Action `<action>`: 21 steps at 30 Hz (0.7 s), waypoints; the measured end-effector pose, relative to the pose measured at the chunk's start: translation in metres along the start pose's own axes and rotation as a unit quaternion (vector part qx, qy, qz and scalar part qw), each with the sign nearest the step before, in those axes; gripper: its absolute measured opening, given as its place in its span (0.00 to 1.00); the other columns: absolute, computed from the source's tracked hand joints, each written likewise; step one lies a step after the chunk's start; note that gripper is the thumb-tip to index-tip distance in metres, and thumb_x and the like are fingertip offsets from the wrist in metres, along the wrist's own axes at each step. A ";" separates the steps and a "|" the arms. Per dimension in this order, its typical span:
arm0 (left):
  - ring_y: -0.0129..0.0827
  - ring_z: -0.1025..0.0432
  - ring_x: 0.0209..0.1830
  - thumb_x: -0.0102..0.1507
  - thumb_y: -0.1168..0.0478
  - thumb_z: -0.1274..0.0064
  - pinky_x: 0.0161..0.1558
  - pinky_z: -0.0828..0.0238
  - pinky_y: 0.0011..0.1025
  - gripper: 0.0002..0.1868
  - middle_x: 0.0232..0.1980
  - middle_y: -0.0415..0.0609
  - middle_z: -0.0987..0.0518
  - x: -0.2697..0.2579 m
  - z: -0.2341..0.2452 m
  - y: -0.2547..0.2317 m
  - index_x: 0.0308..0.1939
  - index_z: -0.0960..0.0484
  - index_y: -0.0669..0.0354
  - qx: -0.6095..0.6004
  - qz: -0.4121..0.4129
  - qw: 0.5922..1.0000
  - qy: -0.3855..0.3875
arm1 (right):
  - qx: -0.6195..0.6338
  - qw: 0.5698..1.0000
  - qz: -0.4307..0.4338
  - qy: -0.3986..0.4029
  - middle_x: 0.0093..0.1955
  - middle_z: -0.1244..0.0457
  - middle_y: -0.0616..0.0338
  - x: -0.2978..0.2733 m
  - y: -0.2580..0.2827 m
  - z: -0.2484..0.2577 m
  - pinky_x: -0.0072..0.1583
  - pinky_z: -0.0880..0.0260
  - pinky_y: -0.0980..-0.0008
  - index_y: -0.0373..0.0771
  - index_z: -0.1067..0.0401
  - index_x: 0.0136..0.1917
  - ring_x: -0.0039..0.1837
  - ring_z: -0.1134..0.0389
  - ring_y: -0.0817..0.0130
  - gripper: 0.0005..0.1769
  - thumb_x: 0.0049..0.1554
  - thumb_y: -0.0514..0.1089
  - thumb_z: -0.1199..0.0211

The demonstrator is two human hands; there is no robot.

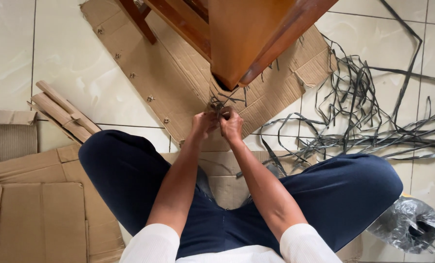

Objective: The person wraps cardboard around the legs of a wooden chair and secures it with plastic ties.

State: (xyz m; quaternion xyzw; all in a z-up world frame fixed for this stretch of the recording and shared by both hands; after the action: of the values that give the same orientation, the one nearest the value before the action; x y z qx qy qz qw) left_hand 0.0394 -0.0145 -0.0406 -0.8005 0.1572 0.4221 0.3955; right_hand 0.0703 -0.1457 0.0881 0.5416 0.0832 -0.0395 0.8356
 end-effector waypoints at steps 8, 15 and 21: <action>0.26 0.32 0.21 0.65 0.62 0.45 0.24 0.34 0.26 0.04 0.27 0.41 0.24 -0.014 -0.005 -0.004 0.39 0.18 0.58 -0.013 -0.023 1.000 0.010 | -0.173 0.977 0.124 0.010 0.44 0.30 0.43 -0.004 0.000 -0.001 0.52 0.29 0.49 0.43 0.22 0.50 0.48 0.29 0.42 0.10 0.53 0.39 0.35; 0.30 0.27 0.24 0.65 0.61 0.45 0.25 0.31 0.28 0.07 0.34 0.47 0.18 -0.019 0.001 -0.002 0.42 0.20 0.62 -0.021 -0.055 0.998 0.007 | -0.192 0.973 0.118 0.048 0.51 0.33 0.44 -0.011 0.008 0.003 0.53 0.32 0.45 0.42 0.24 0.52 0.52 0.32 0.38 0.11 0.55 0.40 0.38; 0.32 0.23 0.37 0.57 0.63 0.35 0.39 0.25 0.33 0.11 0.39 0.47 0.15 -0.028 0.003 -0.009 0.42 0.17 0.60 0.209 -0.250 0.944 -0.055 | -0.219 0.968 0.090 0.085 0.53 0.33 0.43 -0.008 0.009 0.001 0.54 0.33 0.44 0.41 0.25 0.58 0.55 0.33 0.36 0.20 0.51 0.40 0.37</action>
State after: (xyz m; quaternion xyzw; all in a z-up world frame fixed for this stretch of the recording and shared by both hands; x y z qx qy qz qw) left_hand 0.0257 -0.0090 -0.0146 -0.6891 0.0151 0.3104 0.6546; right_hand 0.0638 -0.1431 0.0977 0.3522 0.1112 0.1013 0.9237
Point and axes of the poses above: each hand's wrist, its own x-axis towards the middle knuckle, its own z-axis out of the back of the hand, y = z × x, the point moved 3 cm from there along x, towards the middle knuckle
